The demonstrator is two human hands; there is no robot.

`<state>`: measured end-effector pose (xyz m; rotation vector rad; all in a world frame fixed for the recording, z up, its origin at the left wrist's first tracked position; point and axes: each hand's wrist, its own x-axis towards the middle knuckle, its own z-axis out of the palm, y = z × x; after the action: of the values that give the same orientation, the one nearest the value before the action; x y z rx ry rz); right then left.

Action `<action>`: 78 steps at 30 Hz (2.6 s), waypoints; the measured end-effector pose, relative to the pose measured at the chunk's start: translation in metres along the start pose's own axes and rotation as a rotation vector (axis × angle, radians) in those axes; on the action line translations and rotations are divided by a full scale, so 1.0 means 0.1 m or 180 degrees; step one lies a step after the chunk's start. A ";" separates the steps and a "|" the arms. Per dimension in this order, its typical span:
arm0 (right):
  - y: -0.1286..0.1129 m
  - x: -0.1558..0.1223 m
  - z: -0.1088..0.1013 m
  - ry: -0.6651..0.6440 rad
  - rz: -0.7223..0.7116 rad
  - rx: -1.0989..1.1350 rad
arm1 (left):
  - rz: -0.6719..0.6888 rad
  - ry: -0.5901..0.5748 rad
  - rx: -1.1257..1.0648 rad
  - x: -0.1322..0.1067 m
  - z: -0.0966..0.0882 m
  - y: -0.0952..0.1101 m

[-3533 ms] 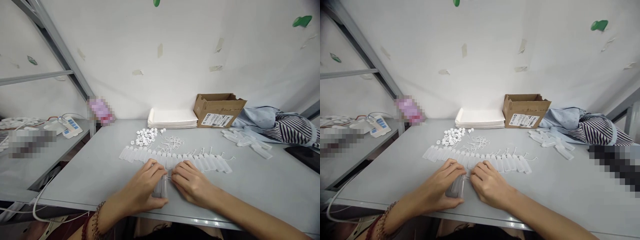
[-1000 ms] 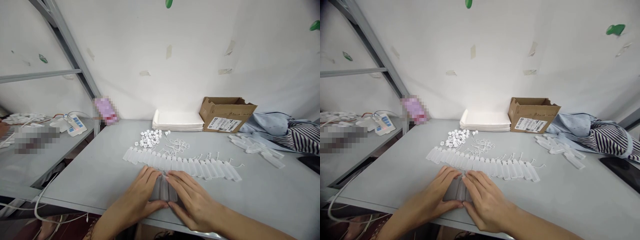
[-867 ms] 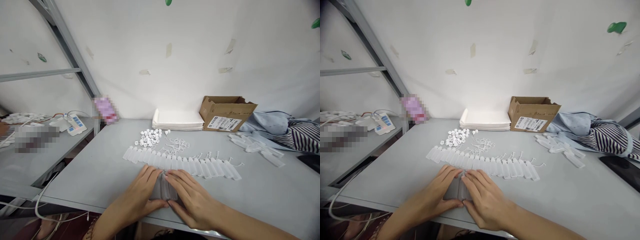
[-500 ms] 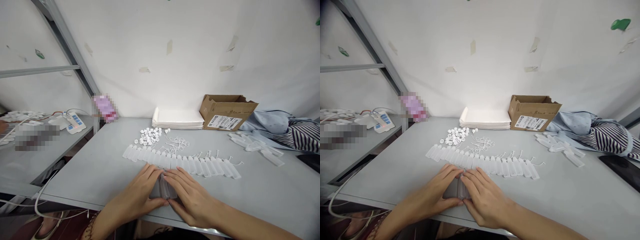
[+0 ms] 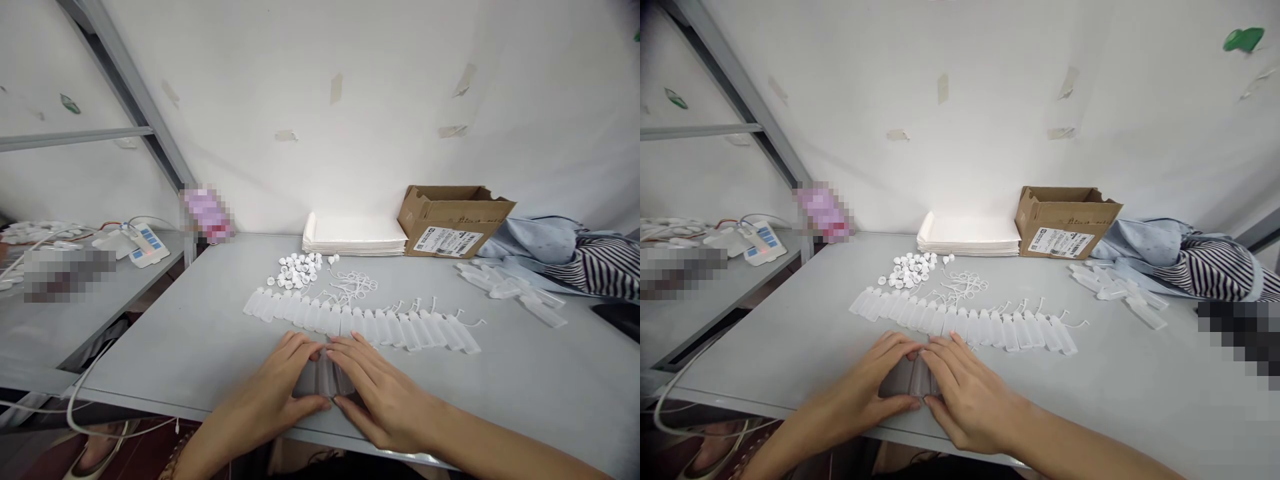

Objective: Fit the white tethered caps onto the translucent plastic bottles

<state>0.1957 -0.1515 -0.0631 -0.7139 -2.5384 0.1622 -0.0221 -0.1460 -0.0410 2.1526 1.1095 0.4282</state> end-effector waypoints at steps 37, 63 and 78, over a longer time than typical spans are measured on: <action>-0.01 0.03 0.00 0.0114 0.0011 -0.0128 | -0.0132 0.0286 0.0432 0.01 0.02 0.00; 0.06 0.04 -0.05 0.0101 -0.0364 -0.0504 | -0.0346 -0.0131 0.0356 0.03 -0.08 0.03; 0.81 -0.18 -0.98 0.1119 0.0730 -0.0891 | -0.0056 0.0555 0.0699 0.34 -0.50 0.15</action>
<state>0.2946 -0.0932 -0.0051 -1.0418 -2.1596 -0.2292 -0.0213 -0.1044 0.0055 2.3283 1.3245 0.5145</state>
